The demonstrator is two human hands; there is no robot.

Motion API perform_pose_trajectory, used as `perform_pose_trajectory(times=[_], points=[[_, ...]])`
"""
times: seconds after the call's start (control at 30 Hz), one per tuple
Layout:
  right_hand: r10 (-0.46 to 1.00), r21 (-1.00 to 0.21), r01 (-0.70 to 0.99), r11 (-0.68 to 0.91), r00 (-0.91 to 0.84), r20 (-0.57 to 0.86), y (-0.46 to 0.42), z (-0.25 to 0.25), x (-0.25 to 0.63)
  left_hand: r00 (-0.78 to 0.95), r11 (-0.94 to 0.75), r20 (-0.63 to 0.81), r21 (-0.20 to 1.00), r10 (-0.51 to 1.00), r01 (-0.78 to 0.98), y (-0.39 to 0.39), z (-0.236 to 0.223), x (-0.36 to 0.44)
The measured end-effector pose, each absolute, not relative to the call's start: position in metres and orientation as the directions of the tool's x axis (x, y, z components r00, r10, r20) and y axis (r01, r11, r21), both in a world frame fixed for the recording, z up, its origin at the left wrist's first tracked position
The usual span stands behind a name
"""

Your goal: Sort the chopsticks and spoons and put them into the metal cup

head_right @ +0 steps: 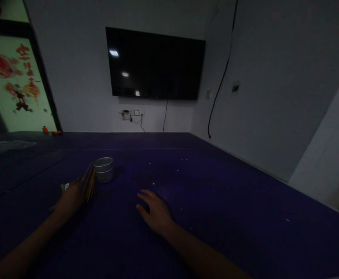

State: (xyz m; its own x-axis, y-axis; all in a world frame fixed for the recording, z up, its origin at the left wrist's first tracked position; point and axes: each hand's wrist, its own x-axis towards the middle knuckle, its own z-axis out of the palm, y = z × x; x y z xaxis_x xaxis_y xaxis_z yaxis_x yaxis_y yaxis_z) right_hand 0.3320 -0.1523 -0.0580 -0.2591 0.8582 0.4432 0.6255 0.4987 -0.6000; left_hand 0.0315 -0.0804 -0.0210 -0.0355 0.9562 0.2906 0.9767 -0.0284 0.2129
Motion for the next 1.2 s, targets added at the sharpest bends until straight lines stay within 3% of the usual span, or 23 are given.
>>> perform_pose_trajectory(times=[0.37,0.77,1.2], points=[[0.860,-0.595,0.632,0.496,-0.265,0.435,-0.152,-0.058,0.332,0.045,-0.061,0.174,0.087,0.984,0.994,-0.075,-0.030,0.036],[0.857,-0.593,0.629,0.503,-0.272,0.438,-0.156,-0.054,0.330,0.107,-0.109,0.282,-0.009,0.953,0.994,-0.075,-0.039,0.036],[0.864,-0.594,0.636,0.493,-0.276,0.421,-0.157,-0.052,0.330,0.094,-0.087,0.230,-0.041,0.969,0.995,-0.075,-0.036,0.038]])
